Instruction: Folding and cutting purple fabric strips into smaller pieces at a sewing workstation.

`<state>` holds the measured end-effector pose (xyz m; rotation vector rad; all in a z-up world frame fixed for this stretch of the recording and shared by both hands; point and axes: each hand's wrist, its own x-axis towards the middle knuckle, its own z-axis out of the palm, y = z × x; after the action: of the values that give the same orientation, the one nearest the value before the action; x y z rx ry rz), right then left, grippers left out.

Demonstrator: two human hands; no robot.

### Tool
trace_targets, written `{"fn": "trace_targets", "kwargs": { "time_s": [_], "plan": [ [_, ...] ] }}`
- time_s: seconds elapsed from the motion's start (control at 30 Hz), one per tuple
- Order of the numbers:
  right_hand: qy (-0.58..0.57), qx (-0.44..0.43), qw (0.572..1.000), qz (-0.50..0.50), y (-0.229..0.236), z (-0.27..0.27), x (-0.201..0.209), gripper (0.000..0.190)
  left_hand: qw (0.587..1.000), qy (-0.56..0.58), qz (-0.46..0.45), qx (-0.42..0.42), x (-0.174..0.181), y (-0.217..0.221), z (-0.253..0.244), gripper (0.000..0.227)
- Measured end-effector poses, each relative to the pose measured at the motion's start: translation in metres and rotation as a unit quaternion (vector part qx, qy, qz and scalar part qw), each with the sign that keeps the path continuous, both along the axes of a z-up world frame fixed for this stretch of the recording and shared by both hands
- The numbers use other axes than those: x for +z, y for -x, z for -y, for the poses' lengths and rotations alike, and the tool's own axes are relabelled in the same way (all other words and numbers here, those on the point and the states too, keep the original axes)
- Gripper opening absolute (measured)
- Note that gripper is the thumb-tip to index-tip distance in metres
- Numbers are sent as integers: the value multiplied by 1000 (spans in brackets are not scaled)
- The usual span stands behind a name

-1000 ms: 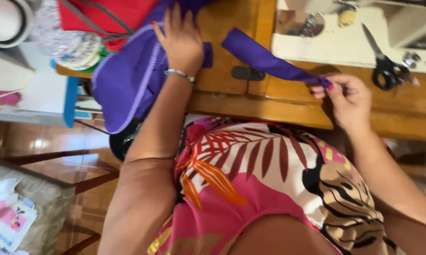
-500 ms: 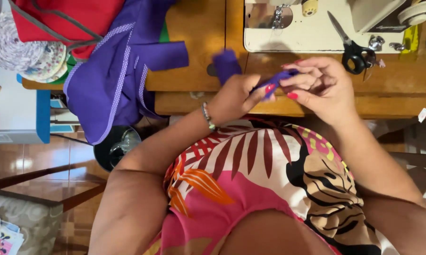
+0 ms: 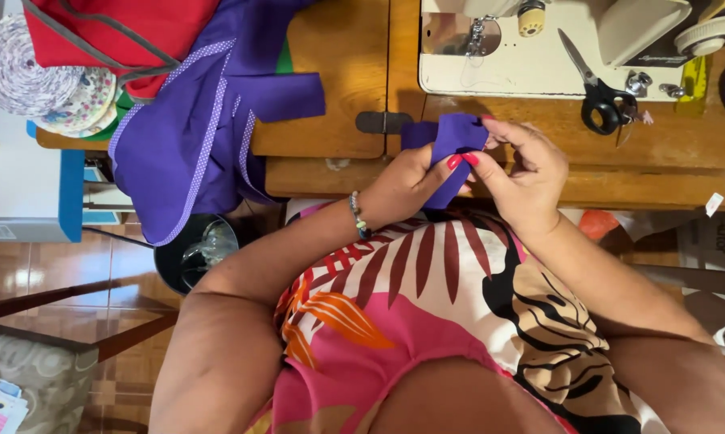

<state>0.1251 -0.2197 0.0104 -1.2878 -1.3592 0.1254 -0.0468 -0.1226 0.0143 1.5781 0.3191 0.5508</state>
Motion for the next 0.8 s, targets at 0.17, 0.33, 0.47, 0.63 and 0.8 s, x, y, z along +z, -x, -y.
{"fn": "trace_targets", "kwargs": {
  "time_s": [0.17,0.33,0.47,0.63,0.8],
  "plan": [
    [9,14,999,28,7,-1,11,26,999,-25,27,6,-15,1,-2,27],
    [17,11,999,26,-7,2,-8,13,996,9,72,50,-27,-1,0,21],
    [53,57,994,-74,-18,0,-27,14,979,95,146,105,-11,3,-9,20],
    [53,99,962,-248,5,-6,-36,18,973,-61,186,123,-34,-8,-14,25],
    [58,146,916,-370,28,-8,-24,18,954,-187,174,157,-31,-11,-16,24]
  ]
}}
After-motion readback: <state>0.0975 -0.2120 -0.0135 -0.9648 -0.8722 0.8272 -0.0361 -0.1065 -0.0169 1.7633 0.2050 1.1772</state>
